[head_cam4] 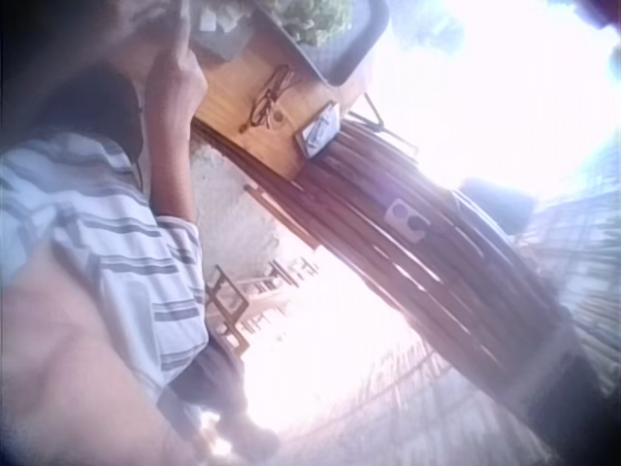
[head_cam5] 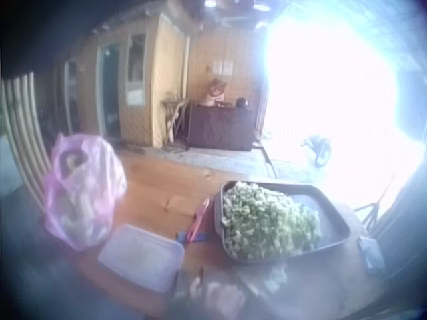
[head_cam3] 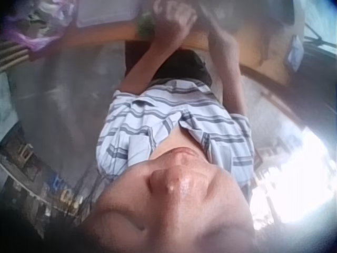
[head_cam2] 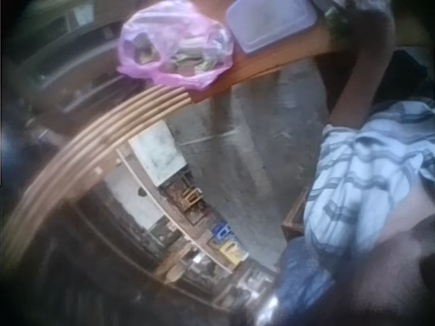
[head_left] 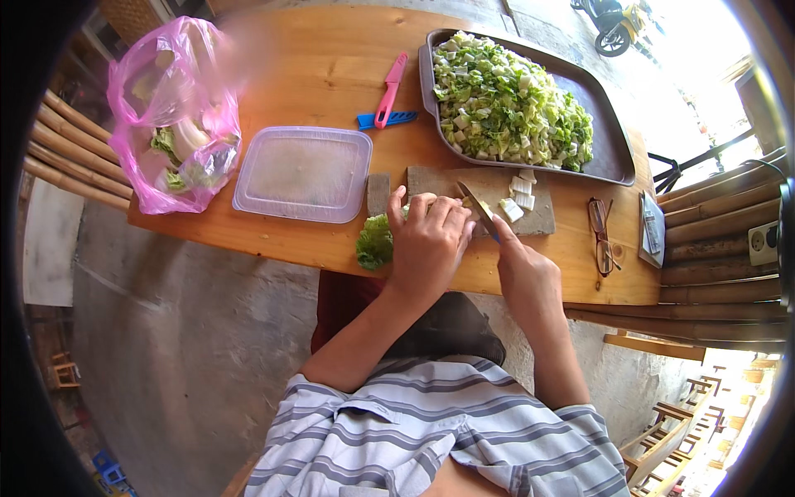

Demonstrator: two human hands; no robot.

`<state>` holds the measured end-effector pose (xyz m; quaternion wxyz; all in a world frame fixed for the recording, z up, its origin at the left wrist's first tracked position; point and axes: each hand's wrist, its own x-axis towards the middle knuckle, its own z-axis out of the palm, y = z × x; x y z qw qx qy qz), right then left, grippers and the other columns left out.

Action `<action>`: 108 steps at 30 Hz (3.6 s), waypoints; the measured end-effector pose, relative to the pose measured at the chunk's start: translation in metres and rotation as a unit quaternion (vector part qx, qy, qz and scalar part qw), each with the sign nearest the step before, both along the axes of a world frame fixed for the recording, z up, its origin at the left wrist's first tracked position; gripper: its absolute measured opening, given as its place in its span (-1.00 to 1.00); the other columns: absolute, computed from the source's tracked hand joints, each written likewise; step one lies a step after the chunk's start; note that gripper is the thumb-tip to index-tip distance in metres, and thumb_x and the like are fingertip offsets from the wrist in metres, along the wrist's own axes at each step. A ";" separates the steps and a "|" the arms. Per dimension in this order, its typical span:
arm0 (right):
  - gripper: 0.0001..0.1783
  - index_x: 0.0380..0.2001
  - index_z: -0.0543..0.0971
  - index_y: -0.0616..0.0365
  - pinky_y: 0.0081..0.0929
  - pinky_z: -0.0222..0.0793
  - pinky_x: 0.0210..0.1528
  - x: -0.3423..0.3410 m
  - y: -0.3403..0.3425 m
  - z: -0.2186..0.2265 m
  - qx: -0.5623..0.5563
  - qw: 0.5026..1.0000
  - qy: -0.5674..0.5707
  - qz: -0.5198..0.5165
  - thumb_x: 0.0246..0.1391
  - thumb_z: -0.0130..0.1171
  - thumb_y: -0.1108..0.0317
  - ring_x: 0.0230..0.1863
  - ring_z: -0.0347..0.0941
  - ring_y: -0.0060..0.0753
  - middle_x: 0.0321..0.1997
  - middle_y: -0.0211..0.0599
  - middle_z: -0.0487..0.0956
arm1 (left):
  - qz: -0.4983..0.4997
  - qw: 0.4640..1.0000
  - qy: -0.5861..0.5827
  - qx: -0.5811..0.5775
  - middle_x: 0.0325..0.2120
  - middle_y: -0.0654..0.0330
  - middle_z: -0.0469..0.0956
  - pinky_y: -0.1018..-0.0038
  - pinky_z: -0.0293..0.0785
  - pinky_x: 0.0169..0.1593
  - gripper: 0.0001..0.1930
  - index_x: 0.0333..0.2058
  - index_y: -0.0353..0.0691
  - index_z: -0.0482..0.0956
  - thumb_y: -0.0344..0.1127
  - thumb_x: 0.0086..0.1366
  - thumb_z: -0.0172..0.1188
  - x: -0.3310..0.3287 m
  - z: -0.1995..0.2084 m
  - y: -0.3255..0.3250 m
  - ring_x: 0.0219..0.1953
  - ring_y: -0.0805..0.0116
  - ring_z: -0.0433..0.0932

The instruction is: The person chops green leafy vegetables on a wooden cutting board using a knife and transfers the chopped pieces into a metal tray. The person repeatedly slices the vegetables and moves them from the board to the tray throughout the clip.

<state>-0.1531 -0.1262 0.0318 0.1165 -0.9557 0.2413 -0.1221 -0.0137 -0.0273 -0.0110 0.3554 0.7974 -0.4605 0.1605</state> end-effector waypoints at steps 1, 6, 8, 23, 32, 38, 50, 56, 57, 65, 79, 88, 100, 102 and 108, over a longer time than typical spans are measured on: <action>-0.47 0.23 0.50 -0.02 -0.17 0.50 -0.41 -0.006 -0.002 0.002 -0.012 1.000 0.027 -0.010 0.15 0.13 0.48 -0.47 0.60 -0.06 -0.48 -0.06 0.61 | 0.003 1.000 0.005 -0.002 -0.27 0.37 0.61 -0.03 0.10 0.31 -0.82 -0.28 -0.07 0.68 -0.26 0.12 0.40 -0.001 -0.001 -0.001 -0.04 0.30 0.49; -0.48 0.21 0.52 0.00 -0.16 0.46 -0.38 -0.022 -0.021 0.001 0.012 0.997 -0.077 -0.016 0.15 0.13 0.51 -0.44 0.59 -0.02 -0.44 -0.04 0.61 | -0.011 1.000 0.017 0.002 -0.19 0.36 0.61 -0.02 0.07 0.33 -0.78 -0.26 -0.07 0.68 -0.22 0.11 0.41 -0.002 0.002 -0.015 -0.01 0.28 0.48; -0.47 0.21 0.52 -0.02 -0.18 0.47 -0.38 -0.022 -0.021 0.002 -0.006 0.996 -0.090 -0.014 0.15 0.13 0.51 -0.45 0.59 -0.04 -0.45 -0.06 0.60 | -0.002 1.000 0.015 0.000 -0.14 0.35 0.61 -0.03 0.06 0.34 -0.76 -0.25 -0.08 0.69 -0.20 0.10 0.42 -0.006 0.008 -0.014 0.01 0.26 0.47; -0.42 0.25 0.50 -0.03 -0.18 0.46 -0.39 0.005 0.006 0.010 0.029 0.999 0.031 -0.014 0.13 0.11 0.54 -0.46 0.56 -0.04 -0.45 -0.05 0.58 | 0.012 0.999 0.004 0.033 -0.07 0.36 0.59 -0.13 -0.02 0.37 -0.74 -0.19 -0.06 0.69 -0.17 0.15 0.39 -0.001 0.002 0.009 0.07 0.22 0.41; -0.44 0.27 0.45 -0.02 -0.20 0.48 -0.47 0.007 -0.009 -0.001 -0.010 0.999 0.006 0.033 0.16 0.14 0.43 -0.53 0.57 -0.10 -0.50 -0.15 0.59 | 0.030 0.999 -0.005 0.032 -0.08 0.32 0.59 -0.16 -0.01 0.36 -0.74 -0.18 -0.10 0.68 -0.18 0.18 0.35 -0.003 0.003 0.006 0.03 0.23 0.43; -0.44 0.24 0.48 -0.02 -0.15 0.48 -0.43 -0.021 -0.017 0.002 0.014 0.999 -0.042 0.012 0.14 0.14 0.50 -0.49 0.58 -0.04 -0.47 -0.07 0.60 | 0.036 0.998 0.013 0.047 -0.03 0.35 0.58 -0.14 -0.04 0.38 -0.65 -0.09 -0.07 0.65 -0.12 0.16 0.39 -0.004 0.003 0.006 0.10 0.23 0.42; -0.38 0.29 0.46 -0.06 -0.23 0.47 -0.40 0.005 0.021 0.004 0.045 0.999 -0.016 0.001 0.14 0.12 0.57 -0.47 0.56 -0.06 -0.45 -0.03 0.57 | 0.048 0.996 -0.004 0.071 0.02 0.37 0.59 -0.23 -0.06 0.38 -0.66 -0.13 -0.08 0.69 -0.13 0.13 0.40 -0.002 0.006 0.030 0.15 0.21 0.41; -0.35 0.33 0.41 -0.13 -0.26 0.47 -0.45 0.027 0.026 -0.008 -0.051 0.997 0.059 -0.016 0.15 0.13 0.51 -0.51 0.56 -0.19 -0.50 -0.21 0.56 | 0.032 0.998 0.000 0.062 0.01 0.38 0.59 -0.23 -0.05 0.38 -0.67 -0.13 -0.06 0.69 -0.15 0.13 0.40 0.003 0.005 0.032 0.14 0.21 0.42; -0.34 0.34 0.39 -0.10 -0.25 0.47 -0.49 0.029 0.023 -0.011 -0.061 0.997 0.044 0.000 0.15 0.13 0.48 -0.55 0.54 -0.18 -0.51 -0.23 0.55 | 0.029 0.998 0.005 0.061 0.00 0.38 0.60 -0.23 -0.05 0.38 -0.68 -0.13 -0.06 0.69 -0.15 0.13 0.39 0.003 0.006 0.032 0.14 0.21 0.42; -0.33 0.33 0.41 -0.08 -0.22 0.46 -0.54 0.003 0.010 -0.002 -0.062 0.997 0.018 0.036 0.10 0.16 0.48 -0.59 0.54 -0.16 -0.55 -0.20 0.53 | 0.037 0.999 0.017 0.023 -0.04 0.37 0.62 -0.06 0.07 0.35 -0.75 -0.16 -0.05 0.70 -0.20 0.18 0.36 0.006 -0.003 0.029 0.07 0.26 0.46; -0.35 0.30 0.45 -0.06 -0.20 0.50 -0.45 -0.006 0.016 0.012 0.030 0.996 -0.079 0.028 0.09 0.16 0.54 -0.52 0.57 -0.10 -0.47 -0.12 0.60 | 0.053 0.996 -0.004 0.074 0.00 0.32 0.60 -0.21 -0.07 0.39 -0.67 -0.15 -0.12 0.70 -0.11 0.14 0.39 -0.001 0.007 0.031 0.14 0.20 0.42; -0.30 0.35 0.39 -0.08 -0.28 0.46 -0.59 0.017 0.030 -0.016 -0.092 0.996 0.003 0.020 0.09 0.18 0.45 -0.65 0.48 -0.25 -0.57 -0.29 0.45 | 0.033 0.998 0.005 0.046 -0.02 0.35 0.61 -0.23 -0.06 0.38 -0.69 -0.16 -0.10 0.70 -0.16 0.13 0.41 0.001 0.002 0.033 0.13 0.20 0.43; -0.32 0.33 0.42 -0.10 -0.28 0.48 -0.56 -0.006 0.011 -0.010 -0.113 0.993 -0.006 0.009 0.09 0.17 0.48 -0.64 0.51 -0.24 -0.59 -0.28 0.49 | 0.028 0.999 0.018 -0.001 -0.04 0.30 0.62 0.13 0.24 0.19 -0.71 -0.15 -0.11 0.70 -0.22 0.15 0.39 0.001 -0.004 0.032 0.03 0.22 0.48; -0.35 0.29 0.46 -0.09 -0.24 0.50 -0.48 -0.013 0.004 -0.001 -0.045 0.999 -0.023 -0.003 0.09 0.16 0.53 -0.56 0.56 -0.15 -0.51 -0.17 0.58 | 0.020 0.999 0.032 -0.015 -0.05 0.29 0.62 0.15 0.26 0.18 -0.72 -0.15 -0.12 0.70 -0.22 0.16 0.39 0.001 -0.005 0.027 0.01 0.21 0.49; -0.42 0.26 0.48 -0.03 -0.21 0.51 -0.38 -0.016 0.004 0.004 0.034 0.996 -0.081 -0.012 0.15 0.11 0.56 -0.44 0.62 -0.06 -0.35 -0.02 0.65 | 0.002 0.998 0.048 -0.028 0.02 0.25 0.57 0.11 0.22 0.25 -0.66 -0.06 -0.11 0.66 -0.18 0.20 0.36 0.002 0.001 0.009 0.06 0.17 0.47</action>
